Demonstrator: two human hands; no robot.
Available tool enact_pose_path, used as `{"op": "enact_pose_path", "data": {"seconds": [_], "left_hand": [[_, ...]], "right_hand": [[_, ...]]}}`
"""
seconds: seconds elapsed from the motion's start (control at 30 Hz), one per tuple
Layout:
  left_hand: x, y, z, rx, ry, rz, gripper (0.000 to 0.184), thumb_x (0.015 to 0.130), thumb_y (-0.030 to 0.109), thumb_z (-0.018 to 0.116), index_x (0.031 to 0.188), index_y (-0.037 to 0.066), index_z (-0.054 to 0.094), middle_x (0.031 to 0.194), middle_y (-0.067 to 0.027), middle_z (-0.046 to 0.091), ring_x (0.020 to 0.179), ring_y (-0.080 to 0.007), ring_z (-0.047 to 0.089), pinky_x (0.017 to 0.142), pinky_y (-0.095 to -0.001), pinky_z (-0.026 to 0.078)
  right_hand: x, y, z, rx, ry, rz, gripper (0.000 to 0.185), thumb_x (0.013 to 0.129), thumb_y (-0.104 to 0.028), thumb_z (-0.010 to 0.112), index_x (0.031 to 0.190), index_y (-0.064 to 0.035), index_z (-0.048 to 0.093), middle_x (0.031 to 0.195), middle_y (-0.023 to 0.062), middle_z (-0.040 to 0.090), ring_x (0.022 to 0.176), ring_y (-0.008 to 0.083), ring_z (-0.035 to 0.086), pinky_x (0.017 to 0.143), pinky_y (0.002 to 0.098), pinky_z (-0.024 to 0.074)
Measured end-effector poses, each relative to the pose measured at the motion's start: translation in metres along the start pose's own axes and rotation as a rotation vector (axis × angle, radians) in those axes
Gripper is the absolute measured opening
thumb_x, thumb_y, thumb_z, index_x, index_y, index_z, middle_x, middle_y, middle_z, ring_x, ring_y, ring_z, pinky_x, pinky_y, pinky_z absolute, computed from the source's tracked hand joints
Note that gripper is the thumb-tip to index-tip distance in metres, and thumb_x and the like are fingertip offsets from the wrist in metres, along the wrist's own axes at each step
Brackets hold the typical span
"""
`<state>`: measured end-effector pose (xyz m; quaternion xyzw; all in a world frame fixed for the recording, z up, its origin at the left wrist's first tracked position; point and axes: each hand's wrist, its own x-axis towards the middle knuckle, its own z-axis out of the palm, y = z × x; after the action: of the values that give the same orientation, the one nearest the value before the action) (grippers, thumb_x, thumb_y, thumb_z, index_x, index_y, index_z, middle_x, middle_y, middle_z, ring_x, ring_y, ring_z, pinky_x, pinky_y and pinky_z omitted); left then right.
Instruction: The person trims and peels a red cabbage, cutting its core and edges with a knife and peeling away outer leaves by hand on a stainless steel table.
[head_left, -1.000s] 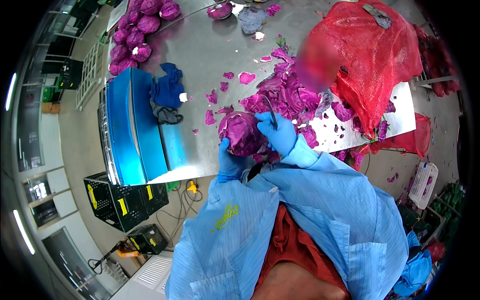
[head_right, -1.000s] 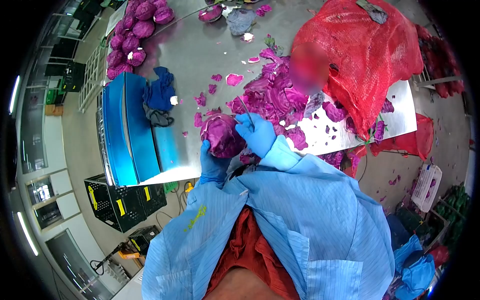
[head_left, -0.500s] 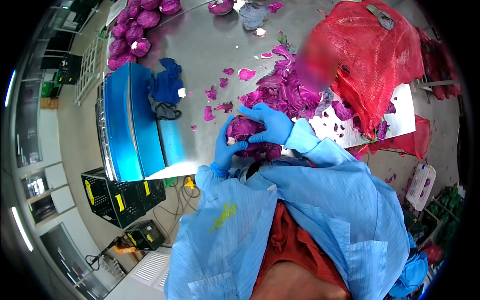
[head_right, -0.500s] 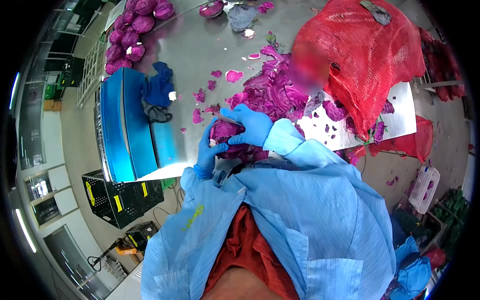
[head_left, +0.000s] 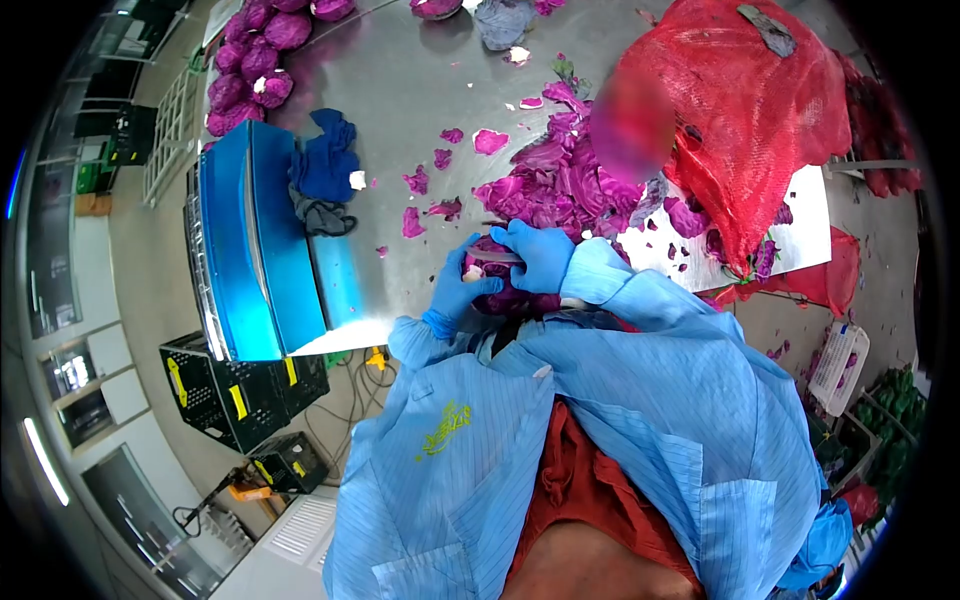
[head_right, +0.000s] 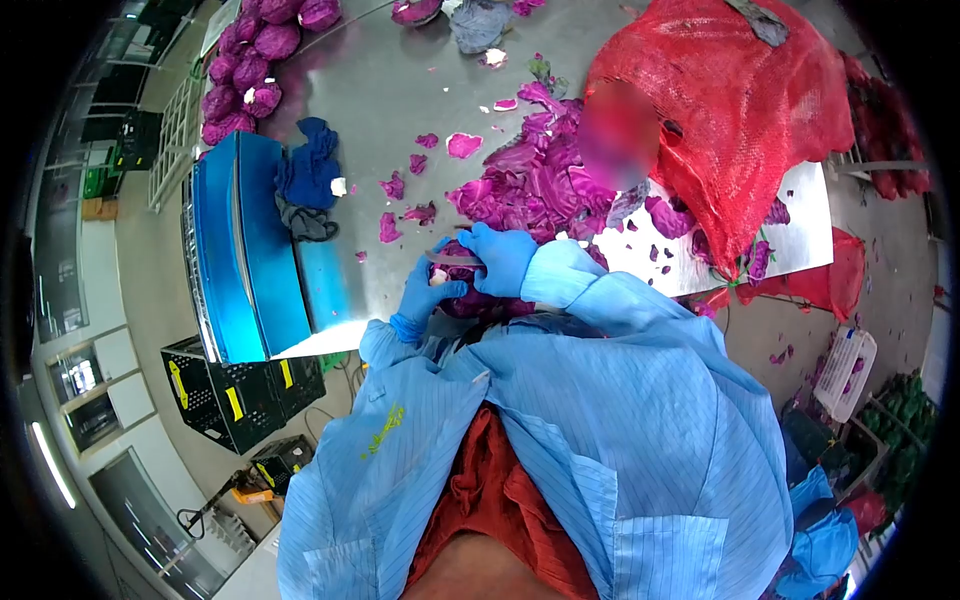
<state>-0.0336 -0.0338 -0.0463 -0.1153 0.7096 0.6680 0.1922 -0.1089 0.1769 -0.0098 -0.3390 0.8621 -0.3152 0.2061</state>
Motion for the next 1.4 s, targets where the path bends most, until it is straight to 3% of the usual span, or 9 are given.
{"op": "enact_pose_path", "data": {"seconds": [0.43, 0.53, 0.57, 0.7, 0.8, 0.9, 1.03, 1.13, 1.4], "left_hand": [[0.006, -0.003, -0.004, -0.038, -0.004, -0.057, 0.095, 0.061, 0.021, 0.088, 0.142, 0.005, 0.041, 0.133, -0.0144, 0.05, 0.122, -0.026, 0.051, 0.105, -0.0371, 0.04], [-0.006, 0.009, 0.0, -0.022, -0.001, -0.019, 0.097, 0.059, 0.022, 0.088, 0.143, 0.007, 0.042, 0.133, -0.014, 0.048, 0.124, -0.0268, 0.049, 0.107, -0.0379, 0.037], [-0.007, 0.013, 0.002, -0.016, -0.002, -0.003, 0.098, 0.058, 0.022, 0.088, 0.143, 0.008, 0.042, 0.134, -0.0139, 0.048, 0.125, -0.027, 0.048, 0.108, -0.0382, 0.036], [-0.017, 0.035, -0.004, 0.017, -0.084, 0.14, 0.103, 0.055, 0.02, 0.089, 0.144, 0.007, 0.04, 0.137, -0.0134, 0.047, 0.128, -0.0268, 0.046, 0.111, -0.0387, 0.033], [-0.024, 0.057, -0.011, -0.034, -0.138, 0.177, 0.11, 0.053, 0.021, 0.089, 0.147, 0.007, 0.034, 0.14, -0.0143, 0.045, 0.131, -0.0271, 0.043, 0.113, -0.039, 0.031], [-0.019, 0.072, -0.013, 0.01, -0.192, 0.231, 0.124, 0.051, 0.021, 0.09, 0.152, 0.006, 0.021, 0.144, -0.0168, 0.041, 0.134, -0.0276, 0.041, 0.114, -0.0393, 0.029], [-0.015, 0.086, -0.014, 0.054, -0.287, 0.232, 0.128, 0.049, 0.022, 0.091, 0.152, 0.004, 0.017, 0.149, -0.0178, 0.034, 0.137, -0.0282, 0.036, 0.115, -0.0392, 0.026], [-0.017, 0.09, -0.01, 0.067, -0.307, 0.288, 0.13, 0.049, 0.023, 0.09, 0.152, 0.002, 0.015, 0.152, -0.0175, 0.03, 0.14, -0.028, 0.031, 0.116, -0.0386, 0.023], [-0.027, 0.09, -0.004, 0.031, -0.387, 0.185, 0.126, 0.05, 0.02, 0.089, 0.151, 0.001, 0.018, 0.151, -0.016, 0.031, 0.139, -0.0263, 0.032, 0.116, -0.038, 0.023]], "right_hand": [[0.019, 0.017, 0.005, -0.158, -0.128, -0.066, 0.055, 0.081, -0.02, 0.064, 0.132, -0.0104, 0.049, 0.103, 0.0164, 0.056, 0.071, 0.0349, 0.064, 0.062, 0.0452, 0.0518], [0.013, 0.03, 0.006, -0.016, -0.025, -0.122, 0.038, 0.082, -0.016, 0.061, 0.12, -0.0131, 0.06, 0.099, 0.0139, 0.059, 0.072, 0.0337, 0.065, 0.063, 0.0442, 0.0524], [0.016, 0.042, 0.018, 0.093, 0.102, -0.044, 0.019, 0.081, -0.019, 0.064, 0.098, -0.0123, 0.068, 0.092, 0.0153, 0.064, 0.076, 0.0343, 0.066, 0.068, 0.0445, 0.0536], [0.015, 0.072, 0.006, 0.305, 0.371, 0.112, 0.011, 0.081, -0.014, 0.061, 0.084, -0.01, 0.07, 0.094, 0.0159, 0.067, 0.079, 0.0344, 0.066, 0.072, 0.0425, 0.0541], [0.008, 0.047, -0.045, 0.336, 0.22, 0.158, 0.046, 0.081, 0.002, 0.056, 0.123, -0.0128, 0.064, 0.11, 0.0152, 0.066, 0.099, 0.0258, 0.066, 0.088, 0.0355, 0.0528], [0.012, 0.017, -0.067, 0.462, 0.117, -0.185, 0.067, 0.079, 0.007, 0.055, 0.14, -0.017, 0.049, 0.133, 0.014, 0.055, 0.123, 0.0237, 0.054, 0.103, 0.0347, 0.0432], [0.018, -0.003, -0.056, 0.768, -0.158, -0.24, 0.065, 0.074, 0.01, 0.053, 0.135, -0.0118, 0.053, 0.13, 0.0118, 0.058, 0.117, 0.0258, 0.057, 0.102, 0.034, 0.0434], [0.016, -0.005, -0.059, 0.657, -0.203, -0.351, 0.061, 0.071, 0.009, 0.052, 0.13, -0.0058, 0.057, 0.135, 0.0125, 0.056, 0.133, 0.0249, 0.044, 0.114, 0.04, 0.0302], [-0.004, -0.009, -0.051, 0.985, -0.189, -0.151, 0.056, 0.069, 0.007, 0.059, 0.123, -0.0063, 0.063, 0.123, 0.008, 0.062, 0.115, 0.0214, 0.058, 0.103, 0.0326, 0.042]]}}
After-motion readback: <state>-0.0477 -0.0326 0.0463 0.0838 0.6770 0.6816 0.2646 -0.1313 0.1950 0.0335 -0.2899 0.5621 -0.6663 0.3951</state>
